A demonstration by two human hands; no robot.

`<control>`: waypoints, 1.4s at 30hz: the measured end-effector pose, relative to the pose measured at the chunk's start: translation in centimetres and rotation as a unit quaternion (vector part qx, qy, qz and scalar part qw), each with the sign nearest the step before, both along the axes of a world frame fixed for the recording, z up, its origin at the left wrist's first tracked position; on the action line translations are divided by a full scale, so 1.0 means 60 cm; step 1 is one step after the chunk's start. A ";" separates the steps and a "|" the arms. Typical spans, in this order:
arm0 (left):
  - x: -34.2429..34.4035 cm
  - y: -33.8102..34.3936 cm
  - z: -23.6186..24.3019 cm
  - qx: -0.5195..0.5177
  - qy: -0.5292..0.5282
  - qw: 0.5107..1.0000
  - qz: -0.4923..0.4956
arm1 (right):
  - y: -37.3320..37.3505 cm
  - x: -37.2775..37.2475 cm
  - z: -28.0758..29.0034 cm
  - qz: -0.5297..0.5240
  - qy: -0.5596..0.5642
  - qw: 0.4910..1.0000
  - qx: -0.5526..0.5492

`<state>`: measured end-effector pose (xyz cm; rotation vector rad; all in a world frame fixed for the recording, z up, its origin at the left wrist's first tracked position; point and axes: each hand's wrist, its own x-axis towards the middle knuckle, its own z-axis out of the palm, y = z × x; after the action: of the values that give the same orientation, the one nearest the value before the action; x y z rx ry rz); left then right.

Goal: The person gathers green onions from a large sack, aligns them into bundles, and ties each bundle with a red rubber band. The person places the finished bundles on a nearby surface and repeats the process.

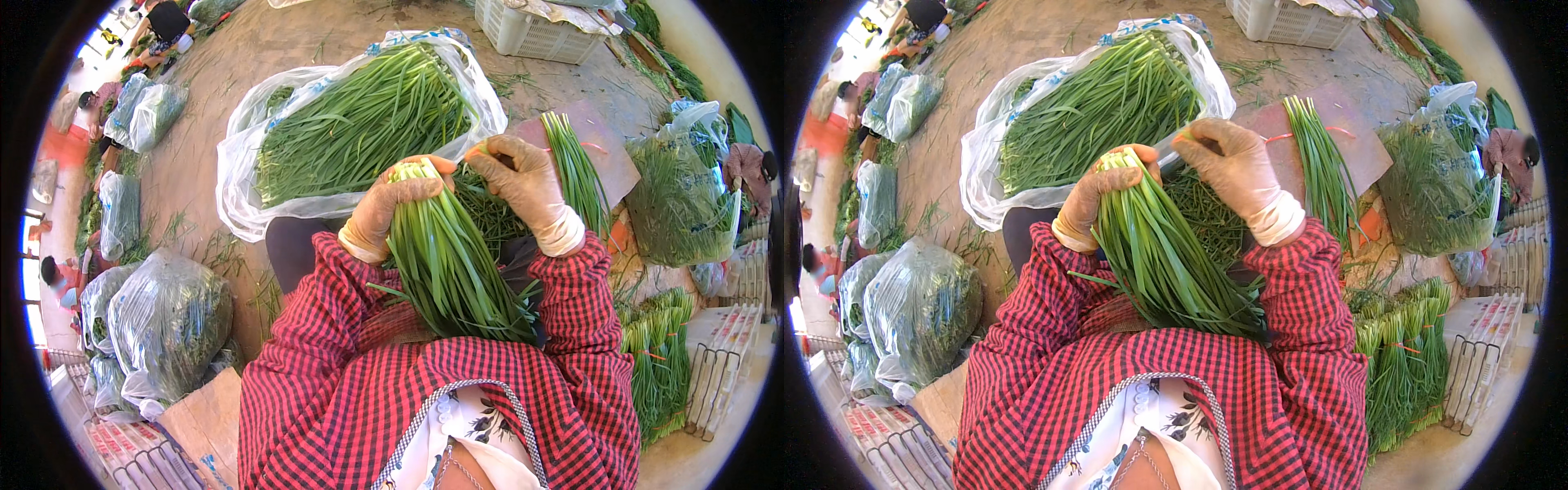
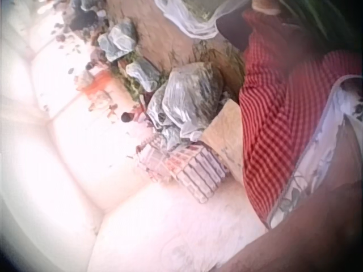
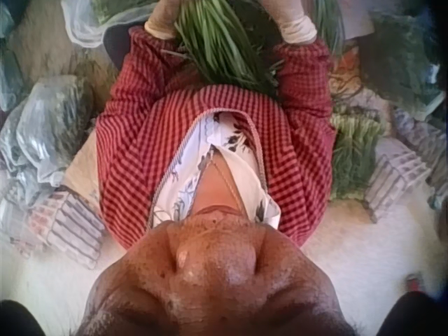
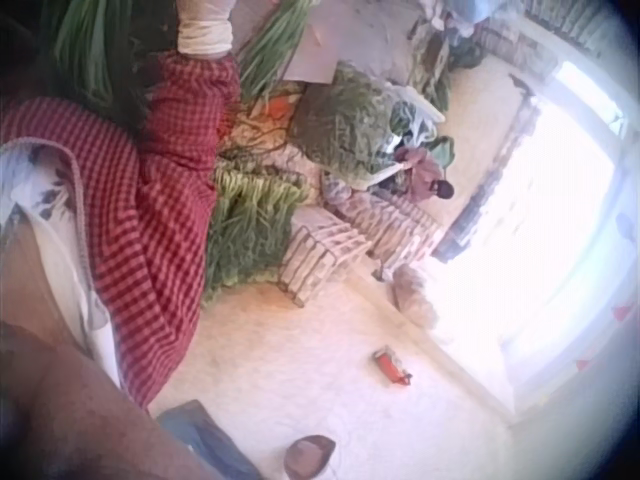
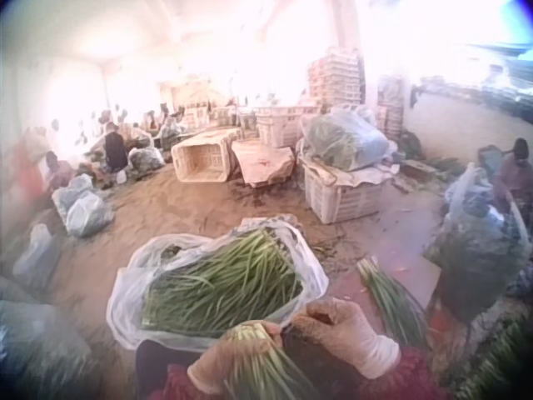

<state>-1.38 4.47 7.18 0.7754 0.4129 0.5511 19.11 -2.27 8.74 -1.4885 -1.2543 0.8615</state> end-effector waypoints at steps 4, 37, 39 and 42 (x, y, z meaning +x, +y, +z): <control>-0.006 0.016 0.008 0.005 -0.015 0.998 0.063 | 0.003 0.003 0.025 0.011 -0.102 0.992 0.074; 0.056 0.017 0.124 0.089 -0.085 0.945 0.303 | 0.025 -0.127 0.021 -0.111 -0.320 0.905 0.257; 0.065 0.006 0.119 0.079 -0.091 0.952 0.282 | 0.032 -0.110 0.000 -0.123 -0.301 0.913 0.246; 0.073 0.002 0.114 0.091 -0.079 0.967 0.225 | 0.022 -0.091 -0.011 -0.132 -0.281 0.920 0.240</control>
<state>3.02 4.58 14.05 0.8096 0.3959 1.0823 13.67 -0.95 8.07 -1.4861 -1.4883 -0.0826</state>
